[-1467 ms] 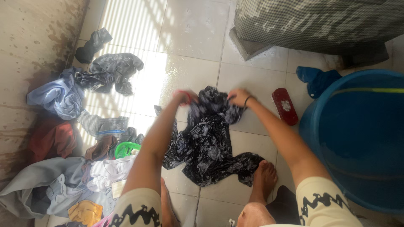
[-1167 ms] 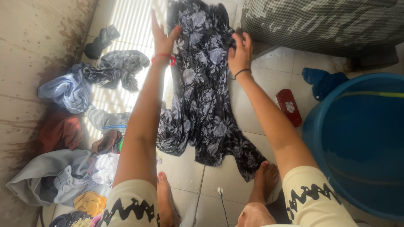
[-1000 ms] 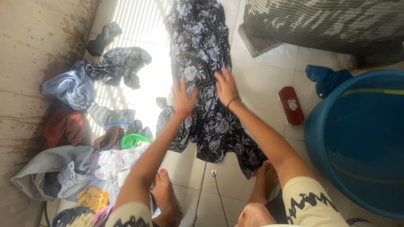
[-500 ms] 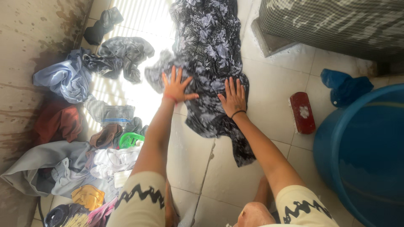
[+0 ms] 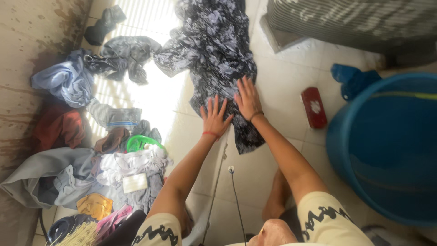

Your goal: The person scrubs a dark floral-patterned garment on the tiled floor using a red bar of soap. They then rinse the garment by dipping it into a blue basin filled with water and wringing it out.

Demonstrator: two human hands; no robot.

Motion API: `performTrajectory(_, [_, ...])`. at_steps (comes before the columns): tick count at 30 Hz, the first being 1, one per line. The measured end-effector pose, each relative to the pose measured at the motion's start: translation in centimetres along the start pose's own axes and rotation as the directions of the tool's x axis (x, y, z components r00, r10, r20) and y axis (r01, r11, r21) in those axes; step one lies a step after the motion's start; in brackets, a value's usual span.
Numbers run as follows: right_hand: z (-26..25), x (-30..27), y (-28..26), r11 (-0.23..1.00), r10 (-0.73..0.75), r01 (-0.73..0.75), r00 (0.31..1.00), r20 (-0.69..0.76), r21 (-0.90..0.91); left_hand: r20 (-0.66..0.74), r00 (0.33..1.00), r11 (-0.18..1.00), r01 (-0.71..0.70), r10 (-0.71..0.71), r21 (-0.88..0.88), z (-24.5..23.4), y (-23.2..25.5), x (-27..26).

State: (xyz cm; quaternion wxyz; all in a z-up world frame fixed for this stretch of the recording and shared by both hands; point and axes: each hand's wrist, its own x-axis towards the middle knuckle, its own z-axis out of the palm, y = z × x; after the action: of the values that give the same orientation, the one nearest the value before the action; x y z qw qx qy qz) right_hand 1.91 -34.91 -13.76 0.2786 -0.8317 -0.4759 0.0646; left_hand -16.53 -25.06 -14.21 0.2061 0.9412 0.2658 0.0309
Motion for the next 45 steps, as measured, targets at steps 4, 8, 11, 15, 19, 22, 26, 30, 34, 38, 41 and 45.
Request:
performTrajectory(4, [-3.3,-15.0,-1.7,0.946,-0.097,0.197,0.930,0.354,-0.258,0.098,0.995,0.974,-0.020,-0.002,0.225,-3.3,-5.9,-5.7])
performTrajectory(8, [-4.1,-21.0,-2.8,0.942,-0.042,0.120,0.968,0.246,-0.314,0.241,0.969,0.930,-0.032,-0.062,0.365,-7.0,-7.8,-5.0])
performTrajectory(11, [-5.1,-21.5,-3.4,0.953,-0.126,0.129,0.992,0.030,-0.273,0.137,0.989,0.827,-0.116,0.047,0.551,-5.0,-5.7,-6.3])
performTrajectory(15, [-11.3,-17.0,-0.4,0.967,-0.041,-0.058,0.927,-0.374,-0.249,0.148,0.917,0.911,-0.391,0.372,0.134,1.1,1.0,-10.9])
performTrajectory(19, [-21.1,-16.9,4.3,0.943,-0.014,-0.230,0.693,-0.721,-0.239,0.139,0.903,0.905,-0.419,0.406,0.080,3.0,5.3,-19.2])
performTrajectory(22, [-26.8,-19.0,8.2,0.875,0.304,-0.483,0.514,-0.802,0.022,0.082,0.840,0.835,-0.543,0.537,0.090,1.7,3.8,-22.7])
performTrajectory(26, [-28.5,-20.6,10.3,0.428,0.885,-0.155,0.274,-0.378,0.890,0.238,0.849,0.856,-0.506,0.472,0.107,-1.8,2.3,-22.9])
performTrajectory(30, [-29.4,-20.1,8.5,-0.463,0.570,0.351,0.821,-0.029,0.814,0.401,0.908,0.992,-0.116,0.124,-0.043,-3.4,4.2,-20.2])
performTrajectory(34, [-23.8,-15.1,1.9,-0.411,0.125,-0.128,0.973,0.195,0.903,-0.070,0.997,0.854,-0.004,-0.038,-0.520,0.3,6.1,-15.8])
performTrajectory(38, [-12.8,-12.6,-8.1,0.529,-0.030,-0.504,0.793,0.609,0.683,0.117,0.959,0.702,0.269,-0.258,-0.660,1.4,6.3,-9.3])
performTrajectory(41, [-10.4,-13.0,-8.8,0.909,0.022,-0.154,0.946,0.325,0.388,0.160,0.940,0.692,0.330,-0.300,-0.642,1.6,4.1,-9.2])
performTrajectory(45, [-10.8,-12.2,-2.1,1.000,-0.005,0.006,0.999,-0.036,0.013,0.057,0.983,0.876,0.181,-0.174,-0.446,2.2,1.8,-11.5])
